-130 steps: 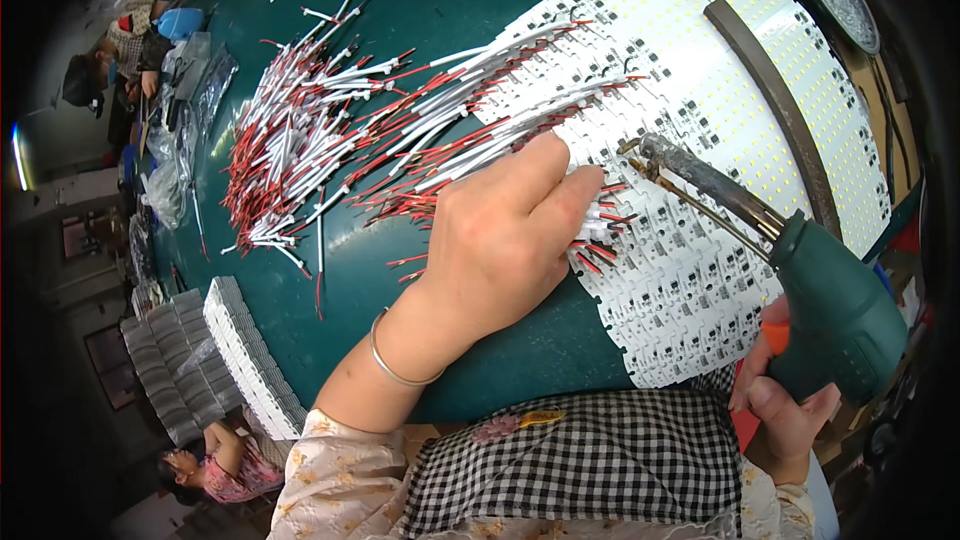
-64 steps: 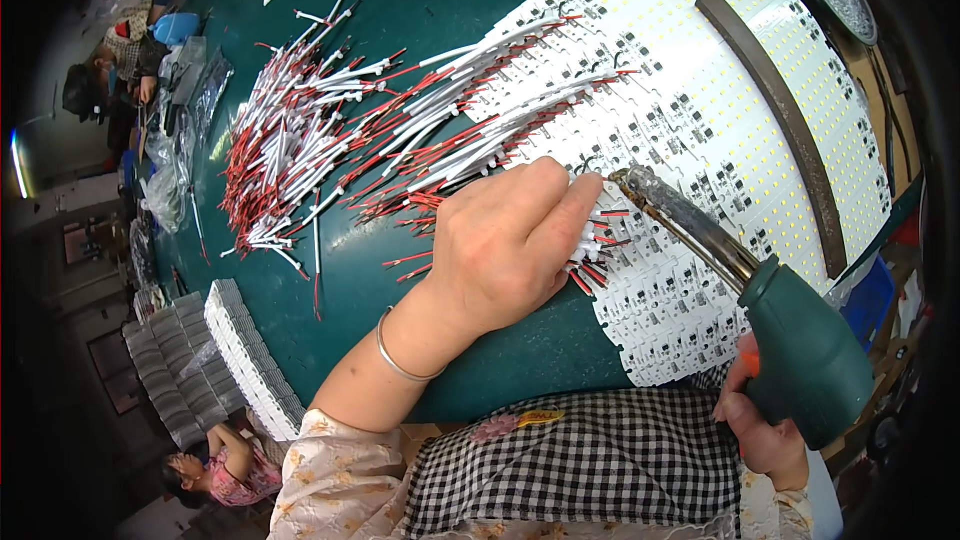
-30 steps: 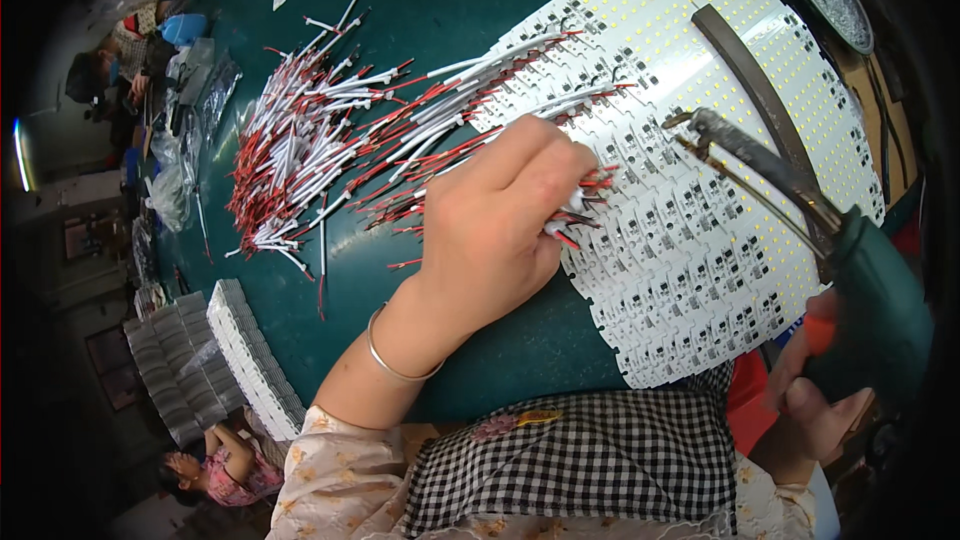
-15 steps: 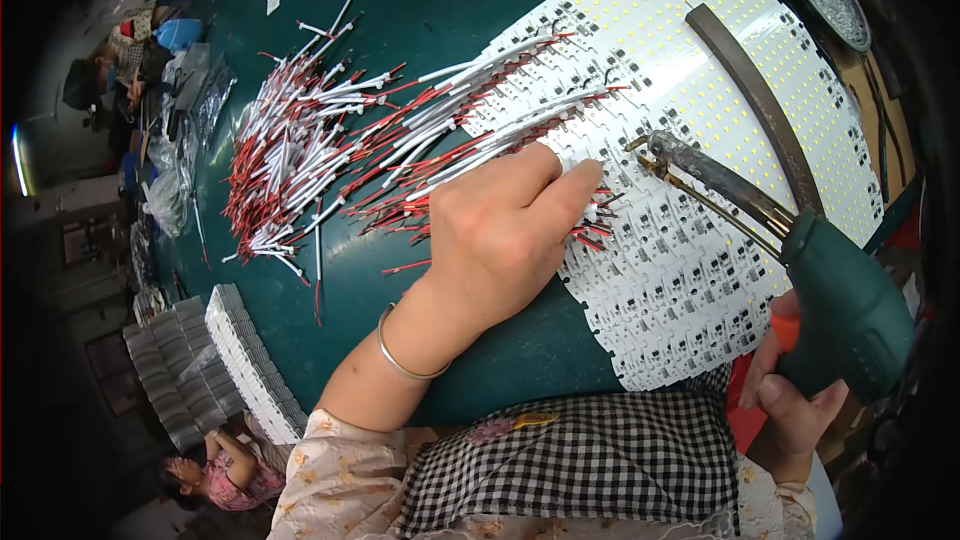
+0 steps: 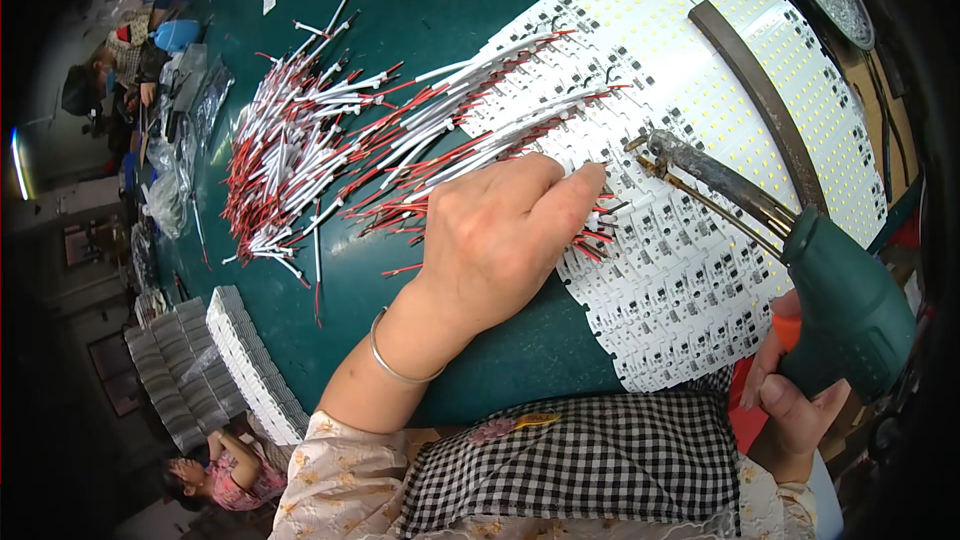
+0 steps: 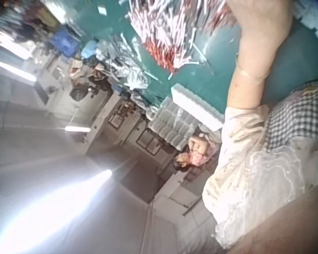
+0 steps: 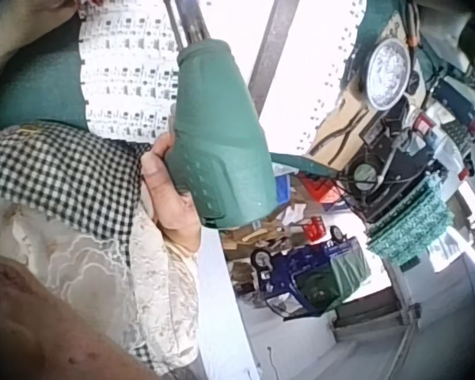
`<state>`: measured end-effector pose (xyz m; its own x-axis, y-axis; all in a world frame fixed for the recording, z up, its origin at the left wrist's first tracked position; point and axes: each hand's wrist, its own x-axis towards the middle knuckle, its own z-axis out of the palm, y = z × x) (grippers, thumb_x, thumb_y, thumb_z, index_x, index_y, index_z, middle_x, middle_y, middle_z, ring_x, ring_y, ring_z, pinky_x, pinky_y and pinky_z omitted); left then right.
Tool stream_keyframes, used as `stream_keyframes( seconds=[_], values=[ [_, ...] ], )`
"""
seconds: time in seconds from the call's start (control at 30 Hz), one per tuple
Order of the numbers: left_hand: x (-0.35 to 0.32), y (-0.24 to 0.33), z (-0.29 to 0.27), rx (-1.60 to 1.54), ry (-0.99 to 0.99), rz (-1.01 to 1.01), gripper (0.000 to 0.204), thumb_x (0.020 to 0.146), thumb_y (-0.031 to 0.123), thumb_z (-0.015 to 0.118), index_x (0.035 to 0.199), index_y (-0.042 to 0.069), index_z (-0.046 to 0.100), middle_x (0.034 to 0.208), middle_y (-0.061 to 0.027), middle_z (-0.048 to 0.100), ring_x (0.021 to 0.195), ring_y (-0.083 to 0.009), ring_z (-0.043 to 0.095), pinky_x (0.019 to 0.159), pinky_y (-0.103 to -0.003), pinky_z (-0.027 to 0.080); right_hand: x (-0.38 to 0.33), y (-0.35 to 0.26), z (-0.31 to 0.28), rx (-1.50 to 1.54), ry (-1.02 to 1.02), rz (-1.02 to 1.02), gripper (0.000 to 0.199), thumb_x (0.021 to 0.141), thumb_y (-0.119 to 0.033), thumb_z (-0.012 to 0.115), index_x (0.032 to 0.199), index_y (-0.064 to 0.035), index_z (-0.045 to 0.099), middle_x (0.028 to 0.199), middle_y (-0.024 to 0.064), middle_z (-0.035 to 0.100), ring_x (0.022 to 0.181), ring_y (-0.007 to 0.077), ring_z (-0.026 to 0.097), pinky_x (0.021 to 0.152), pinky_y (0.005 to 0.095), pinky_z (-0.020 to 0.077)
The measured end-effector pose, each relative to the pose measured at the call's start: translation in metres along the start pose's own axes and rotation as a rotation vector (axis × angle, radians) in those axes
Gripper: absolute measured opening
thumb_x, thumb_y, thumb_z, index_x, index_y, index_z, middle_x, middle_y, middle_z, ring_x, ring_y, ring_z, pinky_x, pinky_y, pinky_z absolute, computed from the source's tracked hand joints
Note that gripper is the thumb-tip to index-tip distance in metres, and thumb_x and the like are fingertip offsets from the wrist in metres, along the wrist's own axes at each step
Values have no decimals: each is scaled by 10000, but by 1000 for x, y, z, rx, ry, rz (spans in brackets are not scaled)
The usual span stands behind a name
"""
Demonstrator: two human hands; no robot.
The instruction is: The person solders wires onto LED circuit board strips using a soldering gun by hand, positioning the wire leads onto the connection points and applying the tool to solder them.
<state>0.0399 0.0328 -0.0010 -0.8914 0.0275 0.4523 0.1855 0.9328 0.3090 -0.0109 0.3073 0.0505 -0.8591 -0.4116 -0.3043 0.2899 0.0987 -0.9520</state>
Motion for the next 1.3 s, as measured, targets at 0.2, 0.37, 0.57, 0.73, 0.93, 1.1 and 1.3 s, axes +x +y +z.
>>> stream_keyframes(
  seconds=[0.2, 0.37, 0.57, 0.73, 0.93, 1.1, 1.3],
  values=[
    [1, -3, 0, -32, -27, 8, 432, 527, -90, 588, 920, 65, 680, 676, -53, 584, 534, -183, 562, 432, -281, 411, -2, 5, -3, -2, -1, 73, 624, 718, -160, 739, 1154, 145, 413, 901, 156, 522, 463, 104, 491, 377, 227, 437],
    [2, -3, -1, -57, -34, -1, 436, 525, -91, 594, 923, 62, 680, 677, -51, 579, 532, -179, 558, 428, -278, 402, -2, 9, 0, -12, 46, -9, 610, 716, -120, 721, 1180, 121, 408, 869, 157, 534, 472, 119, 496, 401, 239, 454],
    [2, -3, 0, -72, -33, -5, 445, 516, -94, 604, 929, 56, 675, 677, -52, 579, 537, -180, 559, 427, -276, 401, -2, 7, 1, 4, 14, 60, 526, 710, -41, 660, 1159, 90, 421, 841, 156, 527, 525, 146, 517, 431, 257, 465],
    [-1, -3, 0, -67, -35, 0, 446, 517, -94, 605, 933, 53, 669, 681, -57, 583, 544, -186, 565, 433, -280, 411, -2, 3, 2, -105, -32, 141, 375, 687, -3, 631, 1010, 46, 447, 780, 117, 488, 560, 147, 512, 452, 253, 468],
    [-6, -7, 3, -72, -53, -16, 454, 518, -93, 601, 941, 56, 667, 685, -57, 585, 551, -193, 569, 445, -286, 426, 7, 8, 1, 98, -21, -9, 442, 740, -85, 660, 1061, 73, 402, 749, 121, 499, 453, 138, 495, 388, 227, 448],
    [3, -1, -3, -61, -44, -1, 456, 521, -90, 600, 947, 59, 666, 689, -58, 585, 559, -198, 573, 450, -288, 431, 8, -4, -3, 106, -5, -70, 606, 764, -152, 665, 1172, 116, 307, 633, 76, 489, 408, 119, 474, 367, 218, 436],
    [1, -3, 8, -35, 39, -3, 406, 546, -74, 614, 926, 56, 672, 705, -76, 596, 608, -210, 593, 489, -284, 456, 9, -3, -4, 71, -73, -93, 634, 747, -182, 700, 1159, 119, 324, 601, 69, 483, 397, 115, 460, 354, 216, 415]
  ],
)
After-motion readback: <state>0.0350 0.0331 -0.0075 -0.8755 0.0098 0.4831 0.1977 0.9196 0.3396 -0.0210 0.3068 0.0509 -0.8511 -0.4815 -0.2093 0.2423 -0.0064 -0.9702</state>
